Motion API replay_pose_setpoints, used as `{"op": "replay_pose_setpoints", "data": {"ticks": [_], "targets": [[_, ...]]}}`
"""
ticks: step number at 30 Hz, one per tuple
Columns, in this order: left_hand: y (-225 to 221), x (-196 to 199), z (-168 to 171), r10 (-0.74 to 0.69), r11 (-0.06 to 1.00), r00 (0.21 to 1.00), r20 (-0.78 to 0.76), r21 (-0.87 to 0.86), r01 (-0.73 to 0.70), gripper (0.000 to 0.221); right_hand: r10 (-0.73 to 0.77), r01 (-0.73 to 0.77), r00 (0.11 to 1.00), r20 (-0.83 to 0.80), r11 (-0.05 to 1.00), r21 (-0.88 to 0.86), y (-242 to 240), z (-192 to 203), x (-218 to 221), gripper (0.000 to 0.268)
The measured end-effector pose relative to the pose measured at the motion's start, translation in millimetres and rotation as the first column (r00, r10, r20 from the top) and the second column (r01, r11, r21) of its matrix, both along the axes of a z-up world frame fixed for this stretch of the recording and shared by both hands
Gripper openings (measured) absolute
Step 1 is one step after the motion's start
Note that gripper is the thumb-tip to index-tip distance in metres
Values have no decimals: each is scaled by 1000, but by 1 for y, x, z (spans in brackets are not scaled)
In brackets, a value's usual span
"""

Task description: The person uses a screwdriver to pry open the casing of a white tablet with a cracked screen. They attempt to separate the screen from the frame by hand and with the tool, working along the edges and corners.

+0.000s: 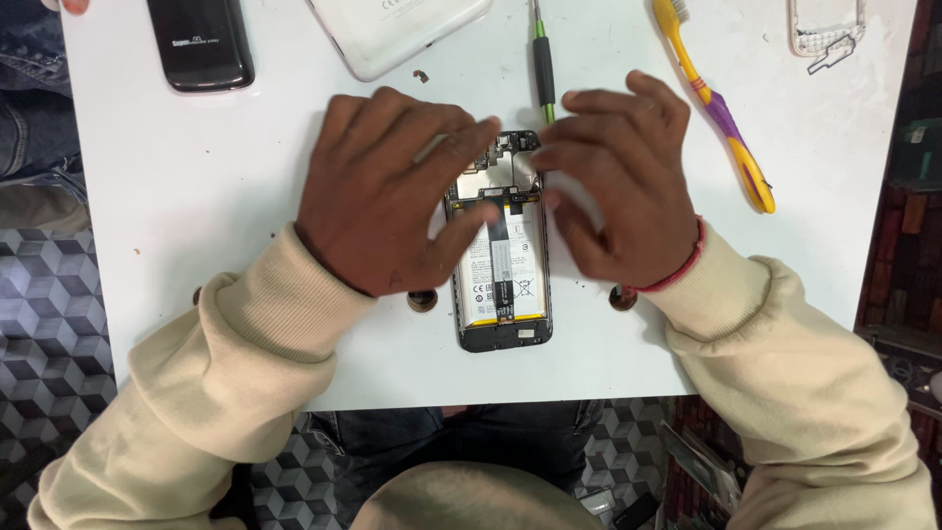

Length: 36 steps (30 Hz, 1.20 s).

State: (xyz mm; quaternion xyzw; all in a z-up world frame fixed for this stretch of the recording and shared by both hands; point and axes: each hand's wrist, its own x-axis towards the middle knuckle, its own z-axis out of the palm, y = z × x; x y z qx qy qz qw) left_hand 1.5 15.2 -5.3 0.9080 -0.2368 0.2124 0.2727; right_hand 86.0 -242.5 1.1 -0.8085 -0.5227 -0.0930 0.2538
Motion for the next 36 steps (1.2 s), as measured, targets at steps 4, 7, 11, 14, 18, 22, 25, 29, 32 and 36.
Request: {"op": "replay_pose_setpoints", "data": {"ticks": [4,7,11,14,18,22,25,29,32,36], "targets": [[-6,2,0,-2,995,999,-42,104,6,81,75,-74,997,24,996,-58,2,2,-3,39],[-6,2,-1,1,993,999,-52,122,6,81,97,-94,995,36,992,-82,4,1,-3,41],[-6,3,-3,6,994,999,-38,109,-2,77,83,-80,996,36,993,-91,5,0,-2,41],[-5,2,-4,23,995,999,-33,99,-20,73,67,-64,997,35,995,-83,3,0,-3,43],[-2,4,-3,24,999,1000,-4,44,-24,60,60,-59,997,40,998,-23,0,0,-4,39],[4,4,3,142,990,989,47,-6,-142,34,-20,20,998,67,1000,-5,0,-2,-1,40],[14,6,6,280,960,954,111,-30,-279,24,-55,57,996,63,998,-36,-3,-3,4,42],[26,5,0,457,869,859,229,92,-487,29,-107,113,990,90,992,-56,-6,-3,6,39],[37,7,-6,540,790,803,252,179,-587,40,-216,223,971,103,973,-60,-7,-2,4,31],[56,11,-18,619,728,766,172,239,-642,43,-301,304,939,168,953,10,-7,1,0,35]]}}
